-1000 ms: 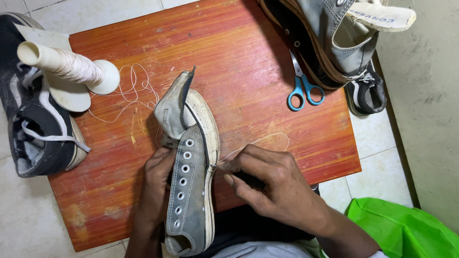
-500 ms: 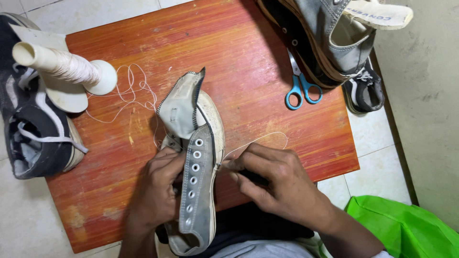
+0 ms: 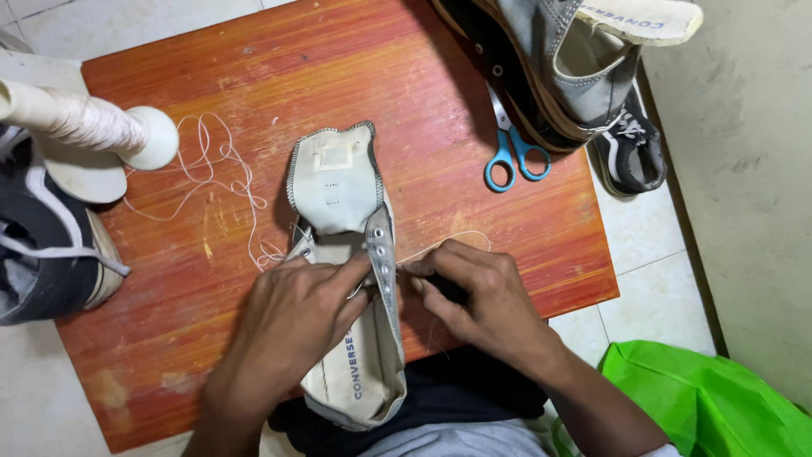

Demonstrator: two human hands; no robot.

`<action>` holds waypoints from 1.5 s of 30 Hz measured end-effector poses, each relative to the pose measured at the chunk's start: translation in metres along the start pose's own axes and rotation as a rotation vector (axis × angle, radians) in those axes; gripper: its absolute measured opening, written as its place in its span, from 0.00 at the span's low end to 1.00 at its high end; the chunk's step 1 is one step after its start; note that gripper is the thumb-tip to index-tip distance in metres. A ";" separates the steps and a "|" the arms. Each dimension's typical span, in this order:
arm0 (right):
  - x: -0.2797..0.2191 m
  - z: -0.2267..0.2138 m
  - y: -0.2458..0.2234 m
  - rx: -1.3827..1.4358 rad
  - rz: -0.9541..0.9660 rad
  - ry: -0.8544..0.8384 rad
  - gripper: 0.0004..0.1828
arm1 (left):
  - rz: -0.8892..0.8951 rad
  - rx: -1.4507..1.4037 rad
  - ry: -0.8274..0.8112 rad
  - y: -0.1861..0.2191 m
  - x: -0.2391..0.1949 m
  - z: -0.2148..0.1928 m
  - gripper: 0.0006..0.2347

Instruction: The person is sewing a gray Converse sneaker using a needle and white thread. They repeatedly insert the needle through the shoe's upper near the eyelets and pull the thread to secure the seam. The person adjusts the shoe's position frequently to access different areas while continuing the stitching process.

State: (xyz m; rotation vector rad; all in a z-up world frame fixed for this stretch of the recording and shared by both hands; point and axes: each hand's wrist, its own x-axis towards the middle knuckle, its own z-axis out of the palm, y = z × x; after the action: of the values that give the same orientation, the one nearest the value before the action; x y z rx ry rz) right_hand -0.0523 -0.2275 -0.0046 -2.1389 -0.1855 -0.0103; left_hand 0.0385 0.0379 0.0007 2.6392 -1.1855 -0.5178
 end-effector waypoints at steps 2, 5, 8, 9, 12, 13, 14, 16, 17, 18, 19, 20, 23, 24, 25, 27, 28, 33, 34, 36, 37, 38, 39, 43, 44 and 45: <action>0.002 0.000 0.001 -0.010 0.006 -0.015 0.06 | -0.028 0.041 -0.035 0.001 0.007 -0.005 0.23; 0.010 0.001 0.000 -0.034 0.009 -0.052 0.06 | -0.008 0.046 -0.060 -0.005 0.018 -0.009 0.23; 0.018 0.000 -0.001 -0.057 0.006 -0.110 0.05 | 0.073 0.003 -0.051 -0.010 0.027 -0.011 0.21; 0.021 0.001 -0.002 -0.065 0.013 -0.131 0.06 | 0.119 0.004 -0.057 -0.013 0.028 -0.012 0.21; 0.026 0.006 0.000 -0.072 0.052 -0.138 0.04 | 0.257 0.024 0.122 -0.019 0.031 0.005 0.11; 0.025 0.013 0.007 -0.072 0.041 -0.156 0.04 | 0.237 0.020 0.129 -0.017 0.030 0.009 0.11; 0.023 0.020 0.014 -0.088 0.045 -0.139 0.09 | 0.240 0.057 0.126 -0.014 0.031 0.013 0.07; 0.020 0.026 0.022 -0.109 0.044 -0.125 0.18 | 0.238 0.093 0.131 -0.012 0.031 0.017 0.08; 0.020 0.026 0.023 -0.120 0.047 -0.120 0.18 | 0.219 0.061 0.134 -0.012 0.030 0.018 0.06; 0.021 0.027 0.023 -0.127 0.053 -0.113 0.18 | 0.202 0.029 0.134 -0.015 0.029 0.017 0.11; 0.021 0.027 0.019 -0.129 0.050 -0.114 0.18 | 0.200 0.030 0.137 -0.014 0.024 0.009 0.11; 0.021 0.026 0.016 -0.085 0.071 -0.078 0.15 | 0.167 -0.013 0.118 -0.012 0.020 0.003 0.10; 0.019 0.026 0.013 -0.060 0.099 -0.023 0.07 | 0.100 -0.014 0.145 -0.004 0.005 -0.014 0.11; 0.017 0.027 0.012 -0.069 0.110 -0.005 0.03 | 0.061 0.031 0.180 -0.001 -0.003 -0.019 0.12; 0.018 0.028 0.009 -0.072 0.107 -0.013 0.03 | 0.054 0.026 0.184 -0.004 -0.007 -0.025 0.12; 0.016 0.028 0.004 -0.039 0.123 -0.006 0.03 | -0.024 0.017 0.138 -0.007 -0.015 -0.038 0.10; 0.014 0.029 0.007 -0.044 0.119 -0.014 0.03 | -0.030 0.012 0.144 -0.007 -0.018 -0.041 0.10; 0.007 0.029 0.008 -0.092 0.155 0.035 0.05 | 0.007 0.083 0.239 0.005 -0.038 -0.045 0.04; 0.007 0.029 0.005 -0.095 0.148 0.026 0.05 | -0.002 0.081 0.245 0.005 -0.042 -0.050 0.04; 0.006 0.027 0.000 -0.161 0.114 0.014 0.06 | 0.094 -0.019 0.186 0.008 -0.052 -0.060 0.04; 0.006 0.027 -0.004 -0.163 0.109 0.008 0.06 | 0.088 -0.021 0.190 0.006 -0.054 -0.062 0.04; 0.007 0.028 -0.007 -0.193 0.104 0.007 0.06 | 0.189 -0.191 0.186 0.004 -0.055 -0.066 0.01; 0.008 0.027 -0.010 -0.224 0.099 0.007 0.07 | 0.292 -0.360 0.182 0.002 -0.056 -0.069 0.03; 0.005 0.029 -0.009 -0.207 0.082 0.025 0.06 | 0.255 -0.676 -0.063 -0.004 -0.036 -0.068 0.03; 0.005 0.029 -0.010 -0.214 0.094 0.027 0.06 | 0.173 -0.721 0.038 -0.004 -0.030 -0.056 0.03; 0.005 0.029 -0.010 -0.220 0.105 0.030 0.06 | 0.091 -0.764 0.140 -0.003 -0.024 -0.045 0.04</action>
State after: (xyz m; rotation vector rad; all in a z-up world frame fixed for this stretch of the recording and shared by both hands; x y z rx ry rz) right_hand -0.0505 -0.1969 -0.0121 -2.3643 -0.0559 -0.0012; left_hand 0.0437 0.0594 0.0463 1.9249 -0.8320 -0.6059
